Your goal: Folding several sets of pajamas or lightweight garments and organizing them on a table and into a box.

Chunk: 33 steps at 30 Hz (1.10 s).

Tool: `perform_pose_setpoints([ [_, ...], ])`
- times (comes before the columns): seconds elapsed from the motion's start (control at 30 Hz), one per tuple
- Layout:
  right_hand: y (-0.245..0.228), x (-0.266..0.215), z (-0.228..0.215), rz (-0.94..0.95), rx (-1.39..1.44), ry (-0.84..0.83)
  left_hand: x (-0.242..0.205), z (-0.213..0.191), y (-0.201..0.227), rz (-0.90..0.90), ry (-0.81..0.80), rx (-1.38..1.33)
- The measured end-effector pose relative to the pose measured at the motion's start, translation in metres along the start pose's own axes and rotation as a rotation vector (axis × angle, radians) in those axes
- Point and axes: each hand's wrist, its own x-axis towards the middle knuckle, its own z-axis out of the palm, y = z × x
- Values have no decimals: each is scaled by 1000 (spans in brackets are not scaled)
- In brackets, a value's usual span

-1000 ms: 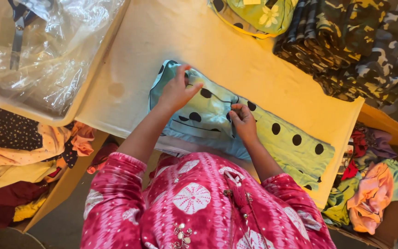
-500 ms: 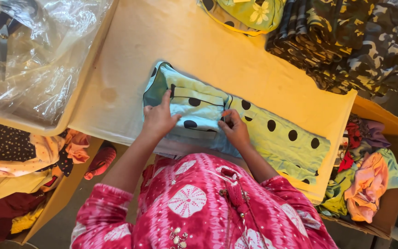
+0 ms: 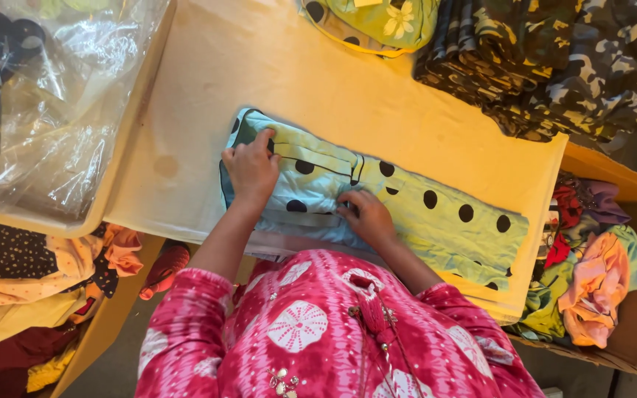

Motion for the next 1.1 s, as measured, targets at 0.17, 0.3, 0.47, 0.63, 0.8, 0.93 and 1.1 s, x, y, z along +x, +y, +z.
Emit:
perform_pose_setpoints([
  [0.17, -27, -1, -19, -264, -297, 157, 16, -13, 4, 197, 164, 264],
  [0.3, -21, -3, -16, -412, -341, 130, 30, -25, 11, 513, 412, 478],
  [0.47, 12, -16, -16, -256, -341, 157, 69, -4, -24, 485, 135, 533],
  [0.63, 83, -58, -36, -2, -433, 314, 78, 6, -16, 492, 55, 802],
  [0.8, 182, -129, -49, 550, -628, 529, 24, 9, 21, 695, 236, 629],
  [0.93, 222, -186, -57, 802, -625, 703, -23, 20, 33, 704, 75, 636],
  [1.1, 228, -201, -84, 1021, -404, 696, -31, 35, 21, 610, -167, 231],
])
